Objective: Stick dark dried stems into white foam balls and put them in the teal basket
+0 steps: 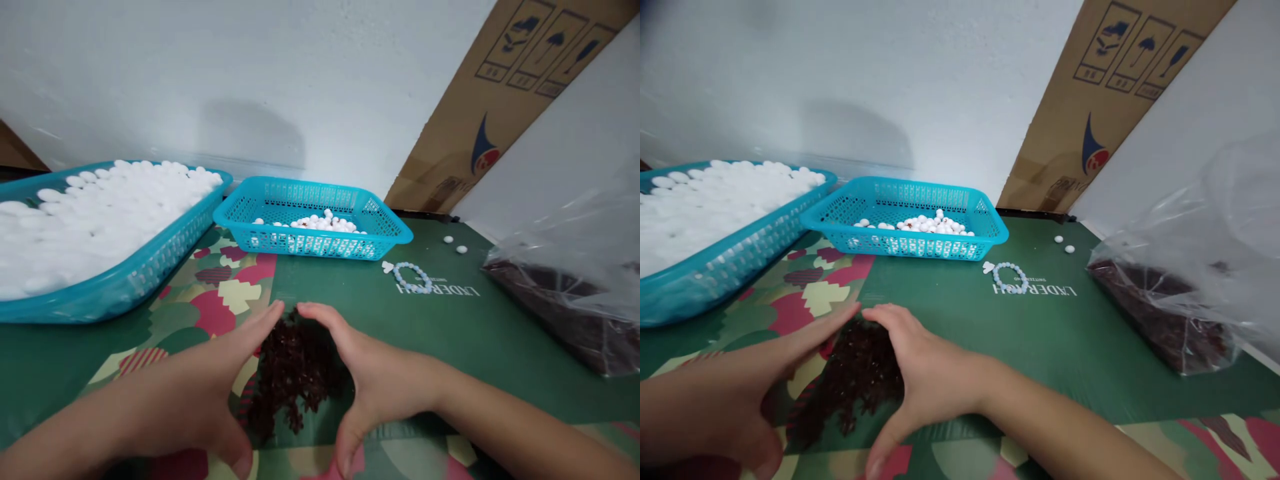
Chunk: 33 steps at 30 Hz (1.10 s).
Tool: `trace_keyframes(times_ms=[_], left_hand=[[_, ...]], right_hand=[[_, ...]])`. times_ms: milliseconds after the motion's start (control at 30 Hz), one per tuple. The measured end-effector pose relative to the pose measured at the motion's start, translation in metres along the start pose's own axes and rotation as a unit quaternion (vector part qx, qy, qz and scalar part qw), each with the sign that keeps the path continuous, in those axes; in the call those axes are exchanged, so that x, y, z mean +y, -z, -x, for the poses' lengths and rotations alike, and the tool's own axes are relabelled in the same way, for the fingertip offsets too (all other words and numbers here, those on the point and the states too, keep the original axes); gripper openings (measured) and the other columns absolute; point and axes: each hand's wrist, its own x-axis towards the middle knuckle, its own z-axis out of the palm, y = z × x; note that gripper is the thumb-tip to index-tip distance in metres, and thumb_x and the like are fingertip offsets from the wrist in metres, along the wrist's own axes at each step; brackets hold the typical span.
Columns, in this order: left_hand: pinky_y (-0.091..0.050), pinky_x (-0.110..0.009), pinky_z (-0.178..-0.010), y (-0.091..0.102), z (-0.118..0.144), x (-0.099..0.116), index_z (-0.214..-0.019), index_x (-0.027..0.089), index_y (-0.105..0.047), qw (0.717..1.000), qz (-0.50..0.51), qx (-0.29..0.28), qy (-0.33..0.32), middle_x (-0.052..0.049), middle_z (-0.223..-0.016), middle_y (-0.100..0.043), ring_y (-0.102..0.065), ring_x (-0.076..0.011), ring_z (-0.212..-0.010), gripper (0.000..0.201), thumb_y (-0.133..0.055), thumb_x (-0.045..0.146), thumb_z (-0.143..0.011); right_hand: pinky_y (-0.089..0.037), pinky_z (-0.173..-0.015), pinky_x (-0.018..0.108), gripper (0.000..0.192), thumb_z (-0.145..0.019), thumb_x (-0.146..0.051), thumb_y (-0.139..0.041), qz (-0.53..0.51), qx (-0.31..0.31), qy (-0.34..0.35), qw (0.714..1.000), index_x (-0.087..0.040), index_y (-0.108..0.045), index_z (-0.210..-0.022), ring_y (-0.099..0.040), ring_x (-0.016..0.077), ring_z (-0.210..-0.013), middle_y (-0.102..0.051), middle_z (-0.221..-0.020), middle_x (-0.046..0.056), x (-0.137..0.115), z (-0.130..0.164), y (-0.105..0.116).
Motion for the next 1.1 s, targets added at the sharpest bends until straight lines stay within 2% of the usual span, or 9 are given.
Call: trace_keyframes(times_ms=[100,267,367,533,600,767,867,1000,1100], left_hand=[[-0.025,-0.040,-0.083,0.003,-0.003,-0.002,-0.113,0.026,-0.018,0.994,-0.017,-0.105,-0.002,0.002,-0.093,-0.055,-0.025,-0.0249,-0.106,0.088,-0.059,0.014,-0.036],[-0.018,-0.042,-0.085,0.005,-0.009,0.003,-0.115,0.021,-0.017,0.990,-0.012,-0.139,-0.037,0.001,-0.090,-0.056,-0.021,-0.0242,-0.107,0.084,-0.055,0.010,-0.041],[-0.016,-0.042,-0.085,0.005,-0.010,0.007,-0.114,0.021,-0.018,0.988,0.013,-0.147,-0.048,-0.003,-0.111,-0.042,-0.025,-0.0260,-0.106,0.083,-0.057,0.010,-0.042],[-0.010,-0.042,-0.087,0.003,-0.011,0.007,-0.113,0.009,-0.019,0.986,0.013,-0.164,0.033,-0.014,-0.122,-0.018,-0.013,-0.0287,-0.109,0.100,-0.070,0.017,-0.027],[-0.013,-0.040,-0.087,0.001,-0.013,0.003,-0.114,0.007,-0.016,0.986,0.023,-0.163,0.000,-0.016,-0.122,-0.018,-0.016,-0.0289,-0.109,0.104,-0.071,0.018,-0.027],[-0.015,-0.038,-0.088,-0.006,-0.015,-0.012,-0.115,0.018,-0.014,0.976,0.060,-0.103,-0.180,-0.007,-0.123,-0.022,-0.018,-0.0261,-0.109,0.097,-0.064,0.039,-0.035],[-0.017,-0.036,-0.088,-0.007,-0.014,-0.012,-0.114,0.018,-0.019,0.976,0.062,-0.092,-0.190,-0.007,-0.121,-0.026,-0.020,-0.0259,-0.108,0.085,-0.052,0.051,-0.043],[-0.022,-0.037,-0.087,-0.006,-0.014,-0.010,-0.116,0.020,-0.012,0.972,0.026,-0.147,-0.182,-0.009,-0.121,-0.026,-0.019,-0.0294,-0.108,0.088,-0.056,0.048,-0.045],[-0.019,-0.036,-0.089,-0.012,-0.012,-0.015,-0.117,0.019,-0.011,0.970,0.024,-0.125,-0.206,-0.009,-0.122,-0.022,-0.015,-0.0283,-0.110,0.086,-0.049,0.053,-0.049]], right_hand=[[-0.017,-0.092,0.029,0.099,-0.040,-0.032,-0.070,0.005,-0.022,-0.010,1.000,-0.010,-0.011,-0.116,-0.010,0.0186,-0.113,-0.008,-0.123,0.012,0.002,0.003,0.004],[-0.017,-0.092,0.030,0.099,-0.039,-0.036,-0.069,0.020,-0.013,-0.018,1.000,-0.010,-0.013,-0.117,-0.009,0.0186,-0.113,-0.010,-0.123,0.012,0.001,0.000,0.006],[-0.015,-0.091,0.037,0.103,-0.035,-0.044,-0.068,0.043,0.013,-0.036,0.998,-0.013,-0.013,-0.117,-0.006,0.0213,-0.113,-0.010,-0.123,0.011,0.001,-0.007,0.007],[-0.019,-0.089,0.039,0.104,-0.038,-0.054,-0.061,0.069,0.022,-0.057,0.996,-0.013,-0.010,-0.119,-0.011,0.0222,-0.112,-0.013,-0.123,0.011,0.004,-0.020,0.008],[-0.016,-0.090,0.040,0.102,-0.041,-0.055,-0.059,0.107,0.004,-0.038,0.994,-0.010,-0.012,-0.119,-0.010,0.0219,-0.112,-0.013,-0.124,0.013,0.004,-0.022,0.006],[-0.010,-0.092,0.039,0.104,-0.044,-0.053,-0.059,0.168,-0.019,-0.005,0.986,-0.004,-0.007,-0.119,-0.008,0.0211,-0.113,-0.010,-0.124,0.015,0.003,-0.021,-0.003],[-0.014,-0.092,0.037,0.106,-0.043,-0.052,-0.060,0.170,-0.009,-0.007,0.985,-0.002,-0.007,-0.119,-0.014,0.0226,-0.112,-0.013,-0.123,0.016,0.002,-0.018,-0.008],[-0.015,-0.092,0.035,0.106,-0.043,-0.054,-0.059,0.157,0.014,-0.013,0.987,-0.001,-0.007,-0.119,-0.014,0.0238,-0.112,-0.014,-0.123,0.017,0.000,-0.016,-0.015],[-0.015,-0.092,0.036,0.109,-0.041,-0.059,-0.055,0.143,0.030,-0.042,0.988,-0.003,-0.005,-0.120,-0.013,0.0247,-0.112,-0.013,-0.123,0.017,-0.003,-0.015,-0.020]])
